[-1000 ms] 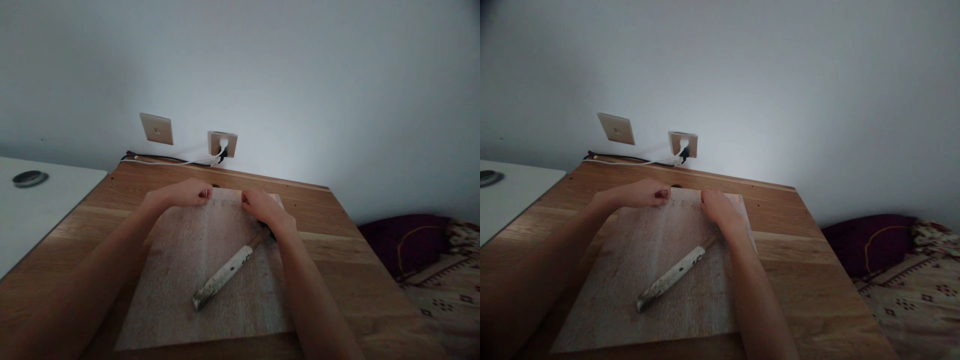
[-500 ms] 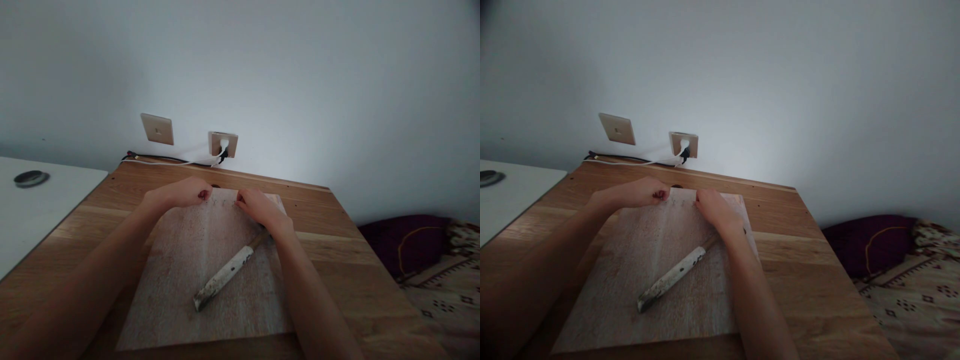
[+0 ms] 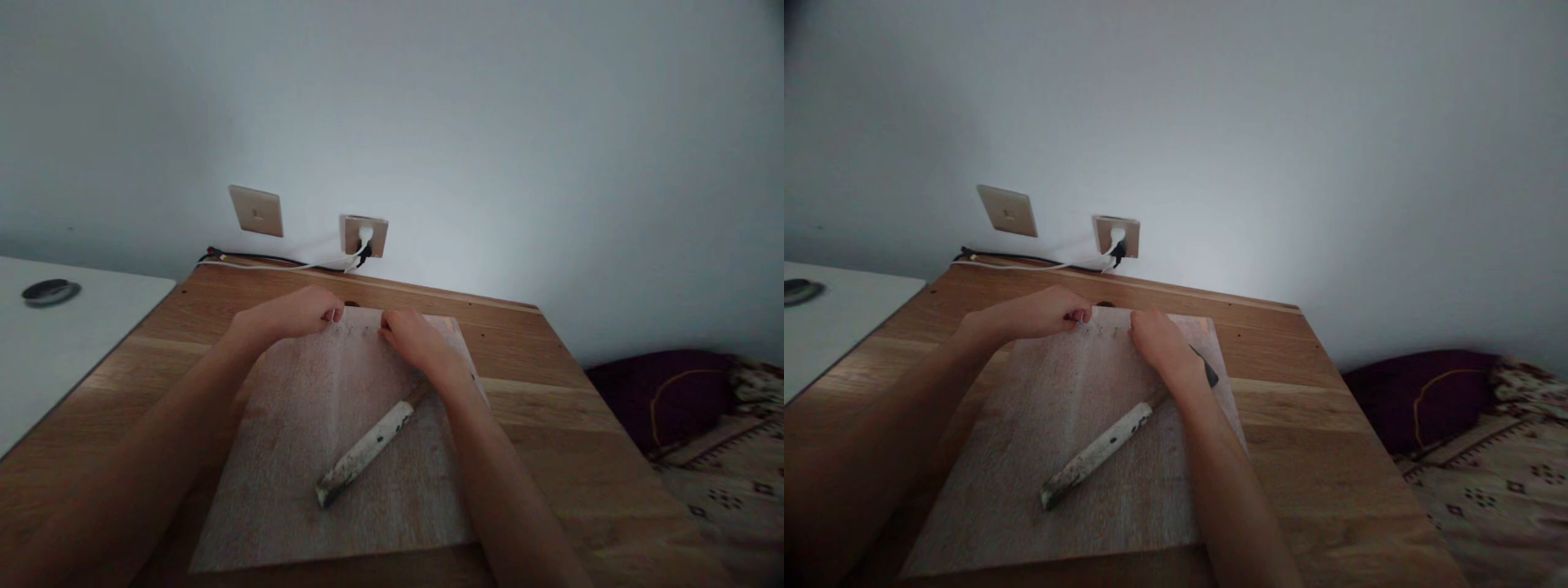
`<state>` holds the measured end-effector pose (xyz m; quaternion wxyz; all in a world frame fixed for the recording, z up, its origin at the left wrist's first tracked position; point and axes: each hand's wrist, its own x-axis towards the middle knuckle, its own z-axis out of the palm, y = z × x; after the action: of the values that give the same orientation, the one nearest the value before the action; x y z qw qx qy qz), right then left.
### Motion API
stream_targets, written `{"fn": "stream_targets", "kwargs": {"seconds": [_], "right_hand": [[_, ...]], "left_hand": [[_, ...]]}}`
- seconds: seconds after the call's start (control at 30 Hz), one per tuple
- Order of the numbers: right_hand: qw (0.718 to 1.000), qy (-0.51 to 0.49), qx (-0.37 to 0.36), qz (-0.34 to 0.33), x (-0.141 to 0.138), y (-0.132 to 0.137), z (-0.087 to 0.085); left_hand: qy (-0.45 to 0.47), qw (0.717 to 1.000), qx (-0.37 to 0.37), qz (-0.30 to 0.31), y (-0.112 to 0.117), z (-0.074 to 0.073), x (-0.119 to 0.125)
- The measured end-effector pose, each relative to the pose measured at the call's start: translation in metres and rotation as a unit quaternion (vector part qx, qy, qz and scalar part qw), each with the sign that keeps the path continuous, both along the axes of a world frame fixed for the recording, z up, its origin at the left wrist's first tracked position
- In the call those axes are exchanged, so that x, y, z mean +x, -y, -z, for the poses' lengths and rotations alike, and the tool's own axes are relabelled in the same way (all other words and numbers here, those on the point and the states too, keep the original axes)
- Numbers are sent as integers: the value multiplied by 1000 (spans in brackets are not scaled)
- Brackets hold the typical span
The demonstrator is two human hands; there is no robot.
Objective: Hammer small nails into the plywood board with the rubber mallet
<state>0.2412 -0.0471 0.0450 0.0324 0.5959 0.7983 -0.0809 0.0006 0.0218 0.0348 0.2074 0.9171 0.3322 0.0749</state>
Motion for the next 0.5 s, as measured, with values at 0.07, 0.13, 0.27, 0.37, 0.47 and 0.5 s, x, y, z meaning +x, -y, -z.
{"fn": "stream_targets", "kwargs": {"seconds": [0.07,0.13,0.27,0.37,0.47,0.5], "right_hand": [[1000,-4,4,-5,-1,1,-1],[1000,-13,9,-13,-2,1,-3],[999,-32,17,-30,-8,2,-4],[998,-36,20,-40,-13,3,-1],[998,-34,22,-45,-17,3,3],[998,-33,22,-46,-18,3,4]], "left_hand": [[-1,1000,-2,-3,-1,0,-1],[-1,1000,-3,-5,0,-2,1],[4,1000,6,8,5,-6,10],[-8,1000,25,12,8,-6,19],[-19,999,46,10,11,-2,25],[-20,998,53,9,11,-1,27]]}}
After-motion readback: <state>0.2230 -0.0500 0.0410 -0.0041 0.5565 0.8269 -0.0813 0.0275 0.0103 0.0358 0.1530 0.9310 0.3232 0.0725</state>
